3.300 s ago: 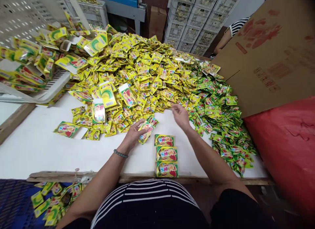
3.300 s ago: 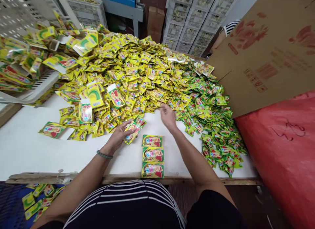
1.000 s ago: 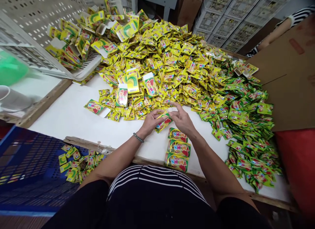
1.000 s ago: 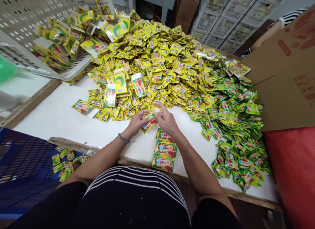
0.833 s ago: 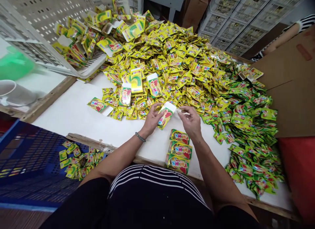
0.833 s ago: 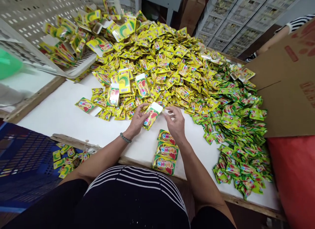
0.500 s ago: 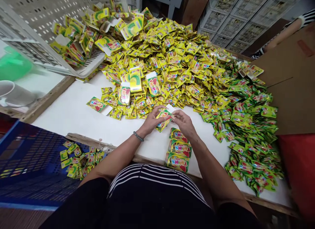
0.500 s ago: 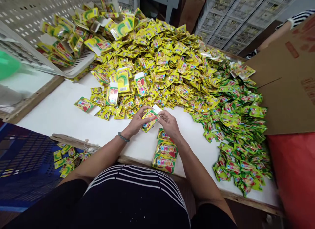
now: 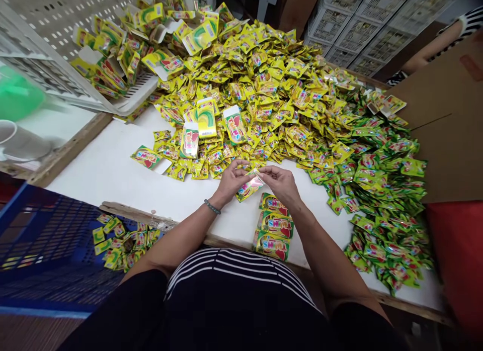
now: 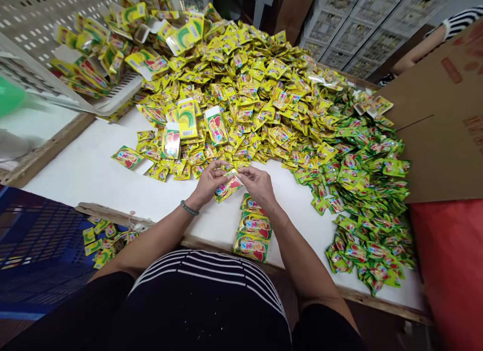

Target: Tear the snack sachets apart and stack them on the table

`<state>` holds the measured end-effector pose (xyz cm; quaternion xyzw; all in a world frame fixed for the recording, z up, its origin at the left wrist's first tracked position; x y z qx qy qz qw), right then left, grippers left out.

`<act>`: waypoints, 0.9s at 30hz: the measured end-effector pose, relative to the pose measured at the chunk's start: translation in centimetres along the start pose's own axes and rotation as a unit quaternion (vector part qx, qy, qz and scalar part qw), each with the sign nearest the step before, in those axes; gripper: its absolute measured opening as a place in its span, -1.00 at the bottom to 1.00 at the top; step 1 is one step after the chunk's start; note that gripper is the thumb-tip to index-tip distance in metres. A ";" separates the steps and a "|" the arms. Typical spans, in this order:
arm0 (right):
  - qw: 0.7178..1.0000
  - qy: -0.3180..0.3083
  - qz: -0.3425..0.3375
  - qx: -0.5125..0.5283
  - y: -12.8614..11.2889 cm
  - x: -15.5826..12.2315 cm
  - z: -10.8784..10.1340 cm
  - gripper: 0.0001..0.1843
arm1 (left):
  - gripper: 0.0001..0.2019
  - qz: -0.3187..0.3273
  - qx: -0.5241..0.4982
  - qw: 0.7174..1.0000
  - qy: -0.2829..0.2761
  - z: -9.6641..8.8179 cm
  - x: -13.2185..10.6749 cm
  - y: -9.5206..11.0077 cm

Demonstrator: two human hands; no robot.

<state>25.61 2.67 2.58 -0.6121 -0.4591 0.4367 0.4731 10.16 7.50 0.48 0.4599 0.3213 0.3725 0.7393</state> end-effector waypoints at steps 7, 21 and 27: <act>0.992 0.002 0.071 0.107 0.2 0.6 -0.6 -0.66 | -0.47 -0.008 -0.024 0.999 -0.025 0.1 -0.1 0.4; 0.970 0.085 -0.146 -0.173 -0.5 -3.1 2.6 -0.63 | -0.49 0.013 -0.030 0.999 -0.015 0.0 -0.2 0.5; 0.986 0.019 -0.082 -0.144 -1.3 -2.2 0.2 -0.65 | -0.47 0.003 -0.012 0.998 -0.056 0.5 0.2 0.5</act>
Point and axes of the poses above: each hand's wrist, its own x-axis towards the middle knuckle, its own z-axis out of the palm, y = z × x, the point moved 1 cm from there along x, towards the middle knuckle, and after that the axes turned 4 degrees about -y, right-handed, at the moved point
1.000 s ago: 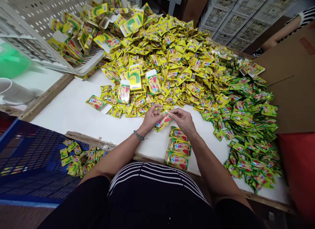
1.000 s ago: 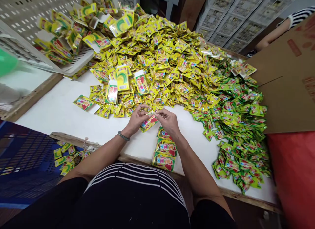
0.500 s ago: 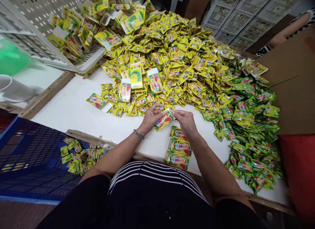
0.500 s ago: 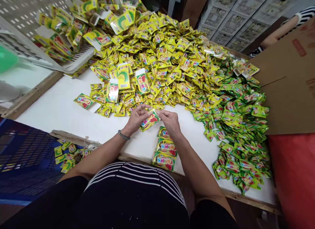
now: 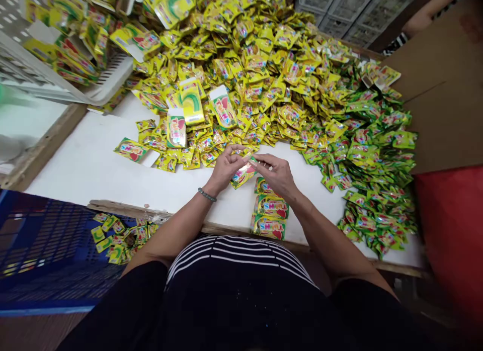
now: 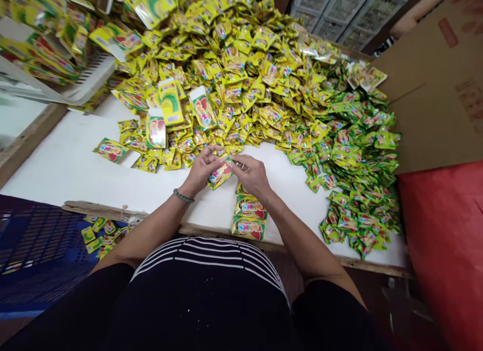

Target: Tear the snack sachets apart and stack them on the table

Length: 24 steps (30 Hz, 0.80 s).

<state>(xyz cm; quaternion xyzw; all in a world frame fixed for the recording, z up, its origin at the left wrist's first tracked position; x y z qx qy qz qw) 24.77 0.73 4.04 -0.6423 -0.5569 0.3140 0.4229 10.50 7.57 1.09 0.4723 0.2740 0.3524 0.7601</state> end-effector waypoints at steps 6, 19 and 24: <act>0.985 0.024 0.114 0.129 0.9 -1.2 -3.4 -0.45 | -0.40 -0.013 0.017 0.998 -0.056 1.4 0.3 -0.4; 0.968 -0.029 0.228 0.100 0.6 -16.3 -3.7 -0.61 | -0.59 0.017 0.250 0.966 -0.058 0.7 0.4 -1.6; 0.982 -0.007 0.169 -0.088 1.6 -17.4 -3.1 -0.79 | -0.54 0.060 0.383 0.915 -0.107 1.4 -0.1 -1.9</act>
Point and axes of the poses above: each hand's wrist, its own x-axis towards the middle knuckle, its own z-axis out of the palm, y = z × x, the point moved 1 cm from there along x, towards the middle knuckle, and after that the axes turned 4 degrees about -y, right-handed, at the moved point
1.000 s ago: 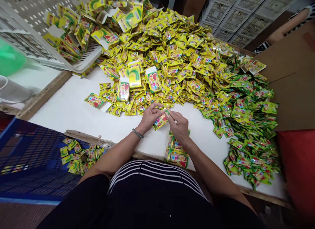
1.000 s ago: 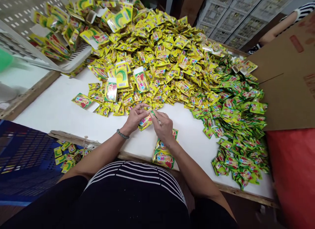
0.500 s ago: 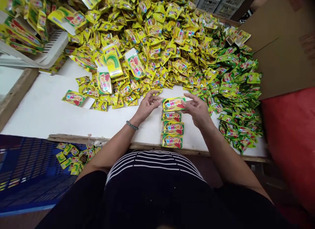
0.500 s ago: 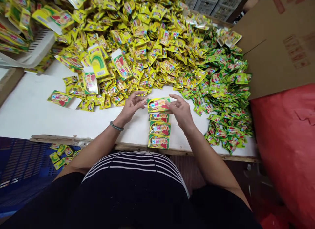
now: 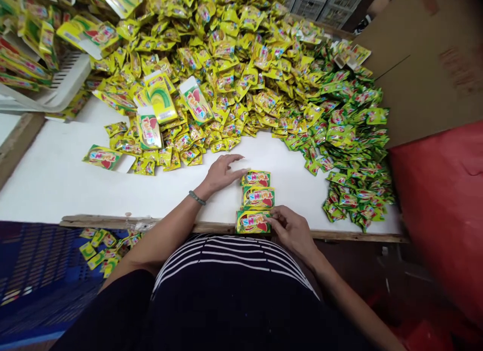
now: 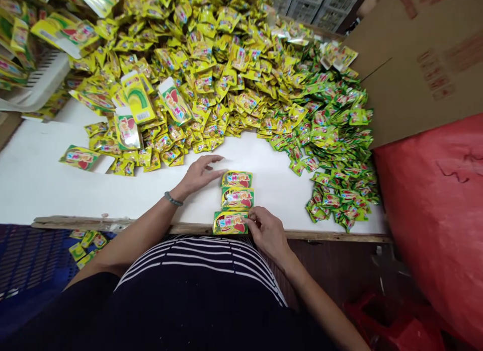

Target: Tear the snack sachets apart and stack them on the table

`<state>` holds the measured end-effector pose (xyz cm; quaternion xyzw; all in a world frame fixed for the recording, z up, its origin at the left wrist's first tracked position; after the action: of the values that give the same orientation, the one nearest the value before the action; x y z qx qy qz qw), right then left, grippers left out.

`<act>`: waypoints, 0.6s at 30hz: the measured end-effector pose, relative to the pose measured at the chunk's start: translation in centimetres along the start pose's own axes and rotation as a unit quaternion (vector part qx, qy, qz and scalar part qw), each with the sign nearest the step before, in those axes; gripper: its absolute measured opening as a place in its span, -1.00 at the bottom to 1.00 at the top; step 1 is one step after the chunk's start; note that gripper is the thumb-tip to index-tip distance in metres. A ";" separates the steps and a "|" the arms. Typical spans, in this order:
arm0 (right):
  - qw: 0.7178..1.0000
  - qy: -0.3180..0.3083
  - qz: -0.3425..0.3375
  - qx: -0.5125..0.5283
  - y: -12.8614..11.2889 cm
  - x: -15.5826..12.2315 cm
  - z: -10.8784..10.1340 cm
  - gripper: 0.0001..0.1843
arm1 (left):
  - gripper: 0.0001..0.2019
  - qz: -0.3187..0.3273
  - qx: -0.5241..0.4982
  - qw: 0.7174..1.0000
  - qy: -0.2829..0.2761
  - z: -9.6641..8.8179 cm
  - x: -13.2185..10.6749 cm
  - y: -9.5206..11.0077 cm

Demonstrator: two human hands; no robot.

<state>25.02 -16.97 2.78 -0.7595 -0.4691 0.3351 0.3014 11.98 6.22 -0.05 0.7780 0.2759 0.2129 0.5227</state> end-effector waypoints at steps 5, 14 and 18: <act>0.996 0.077 -0.030 -0.045 0.0 5.0 -4.4 -0.70 | -0.43 0.095 0.123 0.986 -0.061 0.5 -0.1 0.2; 0.952 0.271 0.102 -0.104 5.2 23.0 -11.4 -0.59 | -0.39 -0.139 0.353 0.850 0.364 -6.0 -0.8 -1.1; 0.948 0.281 0.080 -0.126 4.4 26.8 -10.3 -0.40 | -0.34 -0.152 0.376 0.852 0.331 -5.6 -0.9 -1.6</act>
<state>44.44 4.42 -0.55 -0.8897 -0.3417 0.0693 0.2947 7.55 10.01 0.48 0.7470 0.6066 0.2552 0.0940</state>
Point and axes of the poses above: each hand's wrist, its own x-axis towards the middle knuckle, its own z-axis out of the palm, y = z × x, the point moved 1 cm from there along x, towards the middle knuckle, and after that the axes turned 4 degrees about -y, right-handed, at the moved point
